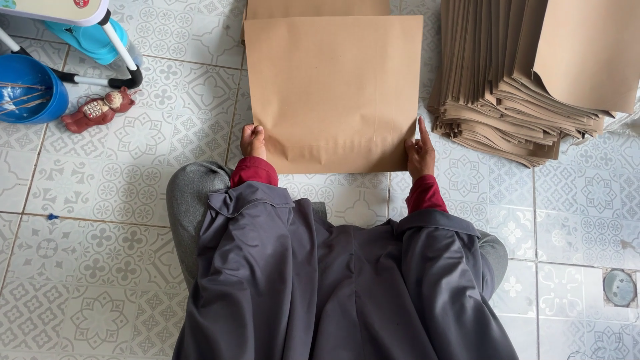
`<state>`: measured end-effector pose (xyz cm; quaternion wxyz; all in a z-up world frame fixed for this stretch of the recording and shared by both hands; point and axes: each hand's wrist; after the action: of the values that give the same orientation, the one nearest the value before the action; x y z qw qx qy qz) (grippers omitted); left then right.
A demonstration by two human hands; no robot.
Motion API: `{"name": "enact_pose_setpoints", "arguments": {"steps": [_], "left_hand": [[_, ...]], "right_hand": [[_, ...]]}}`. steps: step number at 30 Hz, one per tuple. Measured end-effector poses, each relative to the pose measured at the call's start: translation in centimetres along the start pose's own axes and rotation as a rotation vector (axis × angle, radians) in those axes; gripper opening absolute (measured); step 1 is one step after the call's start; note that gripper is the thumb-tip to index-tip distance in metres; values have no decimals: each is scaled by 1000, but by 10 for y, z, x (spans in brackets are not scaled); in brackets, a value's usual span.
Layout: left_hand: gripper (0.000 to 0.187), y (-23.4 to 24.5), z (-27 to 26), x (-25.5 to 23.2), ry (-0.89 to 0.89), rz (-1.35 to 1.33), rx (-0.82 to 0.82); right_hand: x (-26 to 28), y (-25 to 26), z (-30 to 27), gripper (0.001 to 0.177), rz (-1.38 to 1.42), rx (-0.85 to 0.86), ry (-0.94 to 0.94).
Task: Folding brown paper sheets into bags and stacking them on the floor.
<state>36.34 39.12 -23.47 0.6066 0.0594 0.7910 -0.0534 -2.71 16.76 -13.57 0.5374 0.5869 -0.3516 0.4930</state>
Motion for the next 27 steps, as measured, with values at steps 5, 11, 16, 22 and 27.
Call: {"name": "enact_pose_setpoints", "arguments": {"steps": [5,11,16,22,27], "left_hand": [[6,-3,20,22,-47,-45,3],[7,-2,2,-4,-90,-117,21],[3,1,-41,-63,-169,-181,75],[9,9,-63,-90,-303,-120,119],[14,9,-62,-91,-323,114,112]], "right_hand": [[28,0,-4,55,-25,-15,48],[28,4,6,31,-140,-188,232],[49,9,-2,36,324,-129,-17],[-10,13,25,14,497,-39,-112],[-23,18,36,11,518,-95,-12]]}}
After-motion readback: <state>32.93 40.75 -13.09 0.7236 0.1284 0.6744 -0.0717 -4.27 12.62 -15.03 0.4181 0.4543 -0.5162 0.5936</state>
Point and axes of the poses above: each hand's wrist, its own z-axis towards the middle knuckle, its own y-axis out of the back of the hand, x = y × z, and after that the axes turned 10 degrees about -x, right-handed
